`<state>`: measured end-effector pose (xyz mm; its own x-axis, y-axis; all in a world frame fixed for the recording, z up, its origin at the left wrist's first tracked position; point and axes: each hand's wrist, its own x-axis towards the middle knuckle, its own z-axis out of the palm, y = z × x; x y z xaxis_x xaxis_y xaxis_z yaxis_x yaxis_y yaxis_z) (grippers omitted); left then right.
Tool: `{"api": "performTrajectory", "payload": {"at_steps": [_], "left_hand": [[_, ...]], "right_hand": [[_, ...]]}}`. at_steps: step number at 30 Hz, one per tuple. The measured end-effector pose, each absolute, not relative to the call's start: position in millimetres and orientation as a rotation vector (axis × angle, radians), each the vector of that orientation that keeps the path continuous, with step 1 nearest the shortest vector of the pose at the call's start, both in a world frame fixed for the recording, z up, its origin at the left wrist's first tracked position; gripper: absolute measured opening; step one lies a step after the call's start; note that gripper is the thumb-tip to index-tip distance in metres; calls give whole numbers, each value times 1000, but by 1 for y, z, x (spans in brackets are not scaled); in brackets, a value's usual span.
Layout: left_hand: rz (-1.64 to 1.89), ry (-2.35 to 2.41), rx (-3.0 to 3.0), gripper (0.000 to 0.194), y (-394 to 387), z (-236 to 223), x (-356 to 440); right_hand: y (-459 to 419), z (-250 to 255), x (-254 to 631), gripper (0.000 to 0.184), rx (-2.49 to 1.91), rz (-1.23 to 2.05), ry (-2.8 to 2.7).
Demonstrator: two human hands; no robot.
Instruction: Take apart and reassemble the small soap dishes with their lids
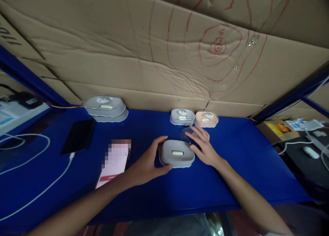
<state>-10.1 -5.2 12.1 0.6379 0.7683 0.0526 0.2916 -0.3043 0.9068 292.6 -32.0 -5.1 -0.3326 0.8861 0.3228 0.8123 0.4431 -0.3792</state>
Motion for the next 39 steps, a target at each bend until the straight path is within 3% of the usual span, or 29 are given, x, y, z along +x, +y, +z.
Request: {"api": "performTrajectory", "payload": {"at_steps": [3,8,13,16,19,22,30,34,39], "left_hand": [[729,860,1781,82,-4,8,-7],[783,835,1749,101,-3,-4,-2],[768,809,1418,87,4,-5,-1],[677,817,1296,76,7,2,-2],[616,846,1220,78,4,8,-2],[588,839,1011,80,-1,12,0],[761,765,661,41,1,15,6],[915,788,688,37,1,22,4],[983,776,887,38,-4,23,4]], "right_hand": [[-42,5,273,54,-1192,296,-2353],[-47,4,258,48,-1134,395,-2231],[-42,-3,265,31,-1163,694,-1817],[-38,-3,269,36,-1244,833,-1567],[-37,-3,268,42,-1288,873,-1449],[-41,-3,263,39,-1260,836,-1521],[-56,0,253,29,-1147,401,-1973],[-56,2,257,24,-1186,265,-1948],[-58,0,254,46,-1123,299,-2034]]}}
